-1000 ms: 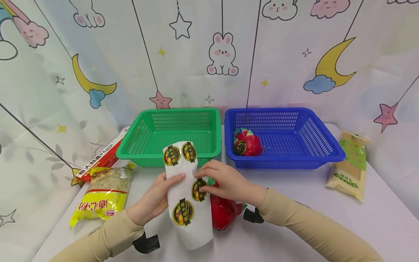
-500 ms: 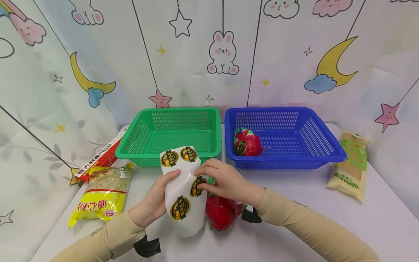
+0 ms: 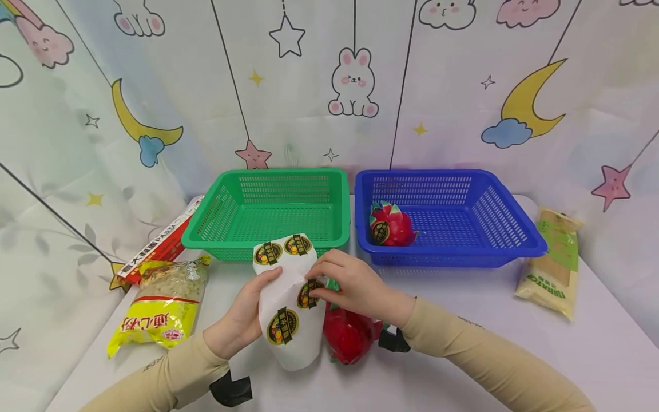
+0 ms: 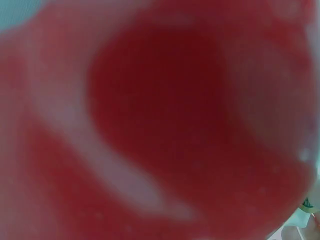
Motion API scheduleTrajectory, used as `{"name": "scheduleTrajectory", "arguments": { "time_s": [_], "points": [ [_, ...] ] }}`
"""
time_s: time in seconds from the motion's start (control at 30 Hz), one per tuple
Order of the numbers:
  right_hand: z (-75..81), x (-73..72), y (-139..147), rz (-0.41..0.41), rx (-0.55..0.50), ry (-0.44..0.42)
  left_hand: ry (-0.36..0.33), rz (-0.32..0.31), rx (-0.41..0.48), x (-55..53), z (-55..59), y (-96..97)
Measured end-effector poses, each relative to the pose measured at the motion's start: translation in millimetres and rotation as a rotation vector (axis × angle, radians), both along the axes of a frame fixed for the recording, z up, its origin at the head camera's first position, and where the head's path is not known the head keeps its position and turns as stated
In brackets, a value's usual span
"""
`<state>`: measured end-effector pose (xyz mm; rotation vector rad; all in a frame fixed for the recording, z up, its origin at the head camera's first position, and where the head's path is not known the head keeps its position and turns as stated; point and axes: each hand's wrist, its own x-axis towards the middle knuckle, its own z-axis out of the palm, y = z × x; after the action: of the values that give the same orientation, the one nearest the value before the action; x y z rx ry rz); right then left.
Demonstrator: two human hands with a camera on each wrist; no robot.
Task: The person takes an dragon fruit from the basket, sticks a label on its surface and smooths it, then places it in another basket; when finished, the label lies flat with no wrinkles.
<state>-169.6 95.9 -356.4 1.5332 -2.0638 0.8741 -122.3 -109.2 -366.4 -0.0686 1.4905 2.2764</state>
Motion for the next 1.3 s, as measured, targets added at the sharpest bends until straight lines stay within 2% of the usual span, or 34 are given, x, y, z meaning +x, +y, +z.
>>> {"name": "scheduleTrajectory", "arguments": {
  "time_s": [0.33,0.7,1.3],
  "points": [
    [-0.6,2.2,1.4,-0.013,0.009,0.018,-0.021,-0.005,-0.007,1.0,-0.6,-0.8],
    [0.5,3.4,2.2,-0.027,0.005,0.035,-0.044,0.018,0.011,-0.8,-1.2,-1.4],
    [3.5,4.7,4.1,-0.041,0.005,0.043,-0.061,0.135,0.045,-2.8,3.7,-1.3]
  ]
}}
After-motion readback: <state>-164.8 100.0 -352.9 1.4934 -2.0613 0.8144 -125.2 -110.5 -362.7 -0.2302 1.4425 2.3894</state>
